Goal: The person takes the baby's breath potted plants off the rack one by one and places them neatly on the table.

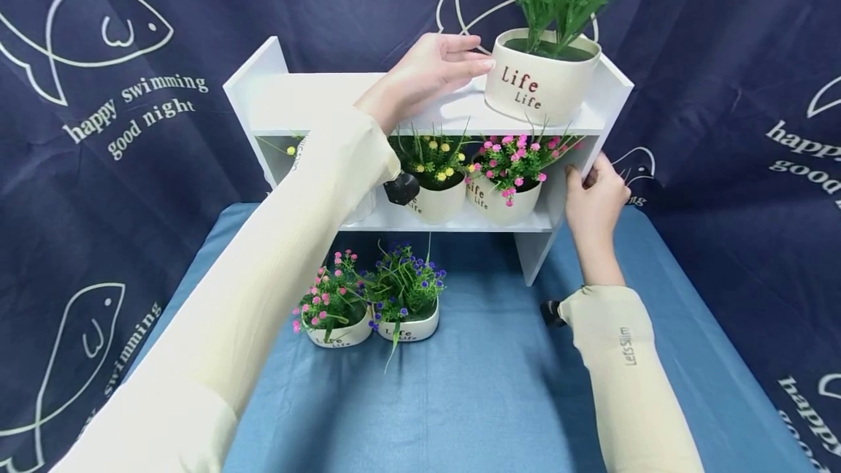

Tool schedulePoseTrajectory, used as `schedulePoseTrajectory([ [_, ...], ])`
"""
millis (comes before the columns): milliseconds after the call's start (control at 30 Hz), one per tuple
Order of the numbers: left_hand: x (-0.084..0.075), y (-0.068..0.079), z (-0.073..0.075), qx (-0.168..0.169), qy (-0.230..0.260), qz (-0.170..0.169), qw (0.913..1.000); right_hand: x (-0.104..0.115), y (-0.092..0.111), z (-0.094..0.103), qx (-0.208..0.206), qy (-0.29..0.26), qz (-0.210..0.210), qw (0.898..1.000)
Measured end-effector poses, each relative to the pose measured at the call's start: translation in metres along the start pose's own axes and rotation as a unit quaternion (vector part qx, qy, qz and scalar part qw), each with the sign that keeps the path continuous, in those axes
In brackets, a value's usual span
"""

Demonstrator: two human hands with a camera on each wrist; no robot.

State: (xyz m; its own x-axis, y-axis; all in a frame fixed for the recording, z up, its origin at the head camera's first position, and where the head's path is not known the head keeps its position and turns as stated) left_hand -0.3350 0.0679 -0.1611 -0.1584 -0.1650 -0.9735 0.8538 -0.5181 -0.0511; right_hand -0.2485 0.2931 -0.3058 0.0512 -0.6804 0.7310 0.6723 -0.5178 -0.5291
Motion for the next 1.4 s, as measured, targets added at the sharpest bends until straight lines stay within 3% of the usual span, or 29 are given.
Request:
schedulePoseTrajectory([
  [100, -0.001, -0.001, -0.001, -0.008, -0.026, -0.006, 0.9996, 0.0, 0.0, 0.0, 0.005, -0.001, -0.005, 1.0],
  [200, 0.0, -0.002, -0.004, 0.005, -0.039, -0.01, 0.9992, 0.0, 0.0, 0.001, 0.004, -0.001, -0.007, 1.0],
  [433, 0.006, -0.005, -0.015, 0.047, 0.01, -0.012, 0.9988, -0.003, 0.0, -0.002, 0.001, 0.006, -0.012, 1.0],
  [533, 0.006, -0.006, -0.016, 0.047, 0.017, -0.012, 0.9987, -0.003, 0.0, -0.003, 0.004, 0.0, -0.011, 1.0],
  [767, 0.005, -0.006, -0.015, 0.038, -0.018, -0.039, 0.9983, -0.001, -0.001, -0.002, 0.004, -0.003, -0.007, 1.0],
  [1133, 0.007, -0.006, -0.019, 0.046, -0.002, -0.055, 0.9974, -0.003, -0.003, -0.003, -0.002, 0.001, -0.005, 1.0],
  [1400, 0.007, -0.005, -0.019, 0.052, -0.037, -0.073, 0.9953, -0.005, -0.005, -0.005, 0.006, 0.002, -0.011, 1.0],
])
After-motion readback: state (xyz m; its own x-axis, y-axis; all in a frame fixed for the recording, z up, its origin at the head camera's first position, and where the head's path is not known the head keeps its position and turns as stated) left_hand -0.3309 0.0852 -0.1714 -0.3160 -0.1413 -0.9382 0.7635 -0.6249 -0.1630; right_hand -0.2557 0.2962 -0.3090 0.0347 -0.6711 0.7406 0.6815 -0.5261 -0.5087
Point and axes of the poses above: each hand's wrist, its own y-axis away from the middle knuckle, its own z-axis out of the back of the hand, x = y × z, the point moved 1 cm from there along -y, towards the middle knuckle, and after that the axes turned 3 degrees about y, right-handed, at the moved point
